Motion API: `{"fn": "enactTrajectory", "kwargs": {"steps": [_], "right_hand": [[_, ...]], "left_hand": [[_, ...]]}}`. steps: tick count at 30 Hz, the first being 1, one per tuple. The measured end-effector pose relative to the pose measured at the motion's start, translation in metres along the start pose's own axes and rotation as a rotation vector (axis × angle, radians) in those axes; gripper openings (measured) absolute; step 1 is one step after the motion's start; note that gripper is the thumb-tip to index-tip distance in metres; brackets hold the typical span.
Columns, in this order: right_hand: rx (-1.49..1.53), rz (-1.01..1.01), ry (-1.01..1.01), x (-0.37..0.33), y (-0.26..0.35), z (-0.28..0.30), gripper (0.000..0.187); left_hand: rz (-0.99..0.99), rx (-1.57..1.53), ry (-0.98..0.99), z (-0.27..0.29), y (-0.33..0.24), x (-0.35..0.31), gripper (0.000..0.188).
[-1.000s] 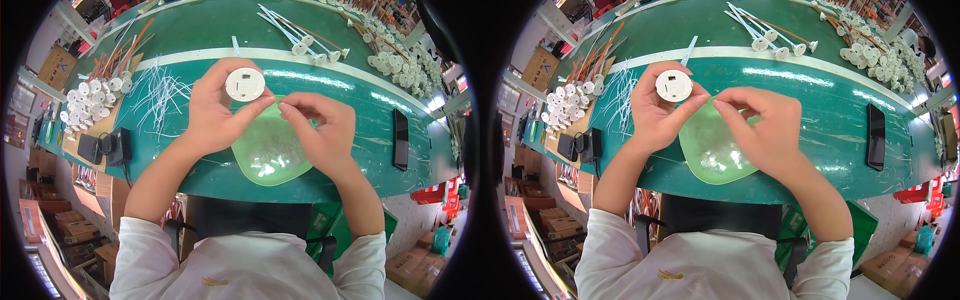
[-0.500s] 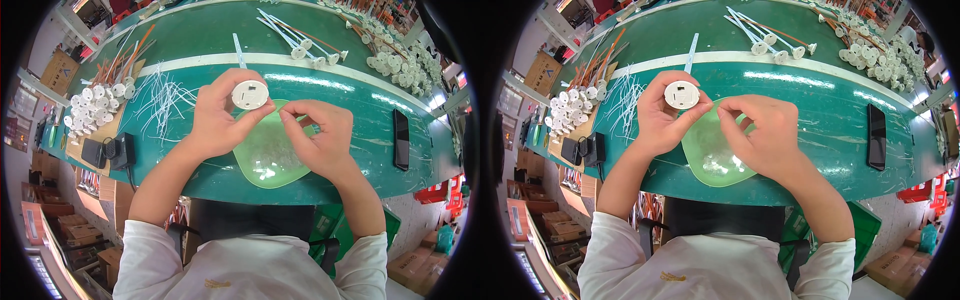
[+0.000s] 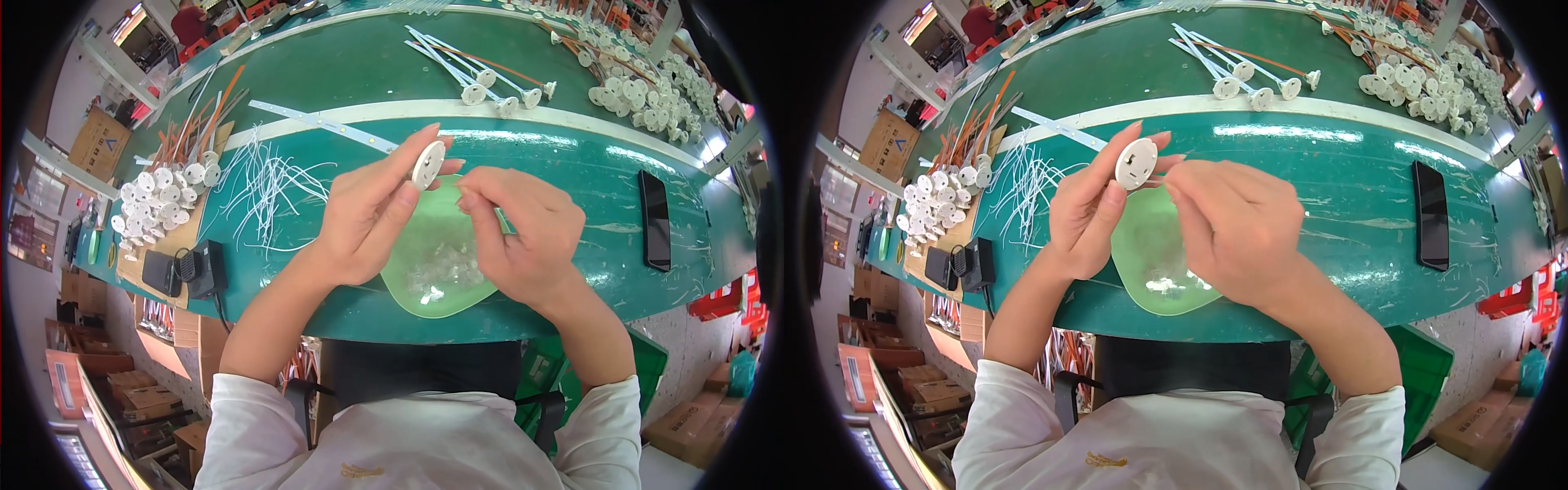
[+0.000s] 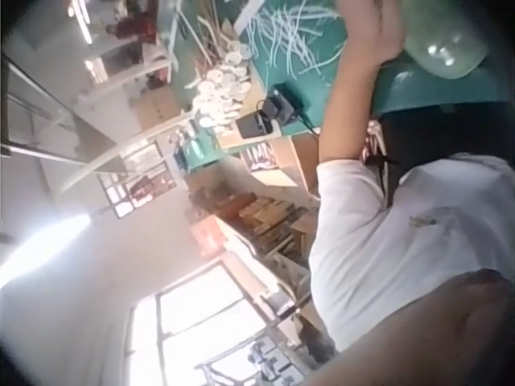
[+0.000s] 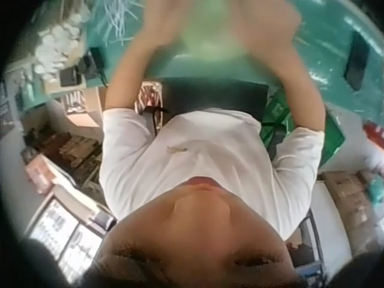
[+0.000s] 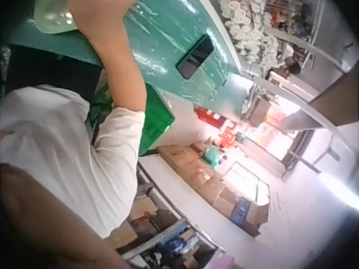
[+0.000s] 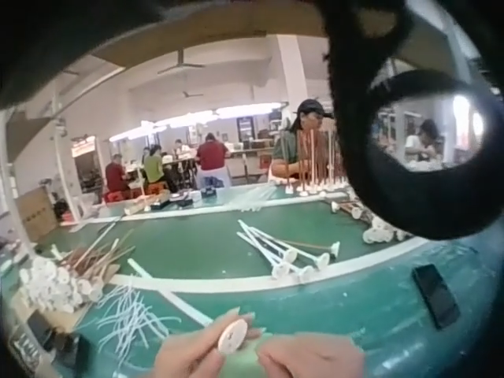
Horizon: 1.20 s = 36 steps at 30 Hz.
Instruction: Assembling electronic light components by attaching LED strips to circular bases and bundling them using plastic ties.
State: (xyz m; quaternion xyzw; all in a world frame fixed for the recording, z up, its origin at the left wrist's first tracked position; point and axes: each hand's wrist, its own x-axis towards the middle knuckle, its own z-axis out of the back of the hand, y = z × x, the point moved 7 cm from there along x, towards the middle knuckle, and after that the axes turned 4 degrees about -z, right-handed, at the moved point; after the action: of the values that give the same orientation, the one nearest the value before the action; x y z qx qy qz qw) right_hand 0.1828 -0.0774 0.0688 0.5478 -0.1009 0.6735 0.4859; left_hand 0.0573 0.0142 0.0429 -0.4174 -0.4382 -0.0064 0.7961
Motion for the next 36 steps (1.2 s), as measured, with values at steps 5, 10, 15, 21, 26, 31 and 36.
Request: {"fn": "enactTrajectory", "kwargs": {"steps": [5, 10, 15, 21, 26, 31, 36], "right_hand": [[-0.019, 0.124, -0.044, -0.001, 0.005, 0.0, 0.017], [-0.031, 0.112, -0.024, -0.001, 0.007, 0.0, 0.016], [-0.015, 0.14, -0.005, -0.001, 0.008, -0.003, 0.016], [0.013, 0.118, 0.021, 0.0, 0.008, -0.002, 0.015], [0.025, 0.092, 0.011, 0.001, 0.007, -0.001, 0.013], [0.058, 0.024, 0.042, 0.002, 0.002, -0.001, 0.012], [0.116, -0.011, 0.047, 0.003, -0.001, -0.002, 0.011]], "left_hand": [[0.049, -0.04, 0.078, -0.003, 0.002, 0.0, 0.047], [0.161, -0.213, -0.049, -0.001, 0.007, -0.003, 0.048], [0.187, -0.243, -0.1, 0.002, 0.011, -0.005, 0.049], [0.203, -0.256, -0.116, 0.004, 0.011, -0.005, 0.049], [0.21, -0.253, -0.1, 0.005, 0.011, -0.005, 0.05], [0.231, -0.251, -0.1, 0.005, 0.01, -0.005, 0.05], [0.253, -0.218, -0.076, 0.008, 0.01, -0.005, 0.049]]}}
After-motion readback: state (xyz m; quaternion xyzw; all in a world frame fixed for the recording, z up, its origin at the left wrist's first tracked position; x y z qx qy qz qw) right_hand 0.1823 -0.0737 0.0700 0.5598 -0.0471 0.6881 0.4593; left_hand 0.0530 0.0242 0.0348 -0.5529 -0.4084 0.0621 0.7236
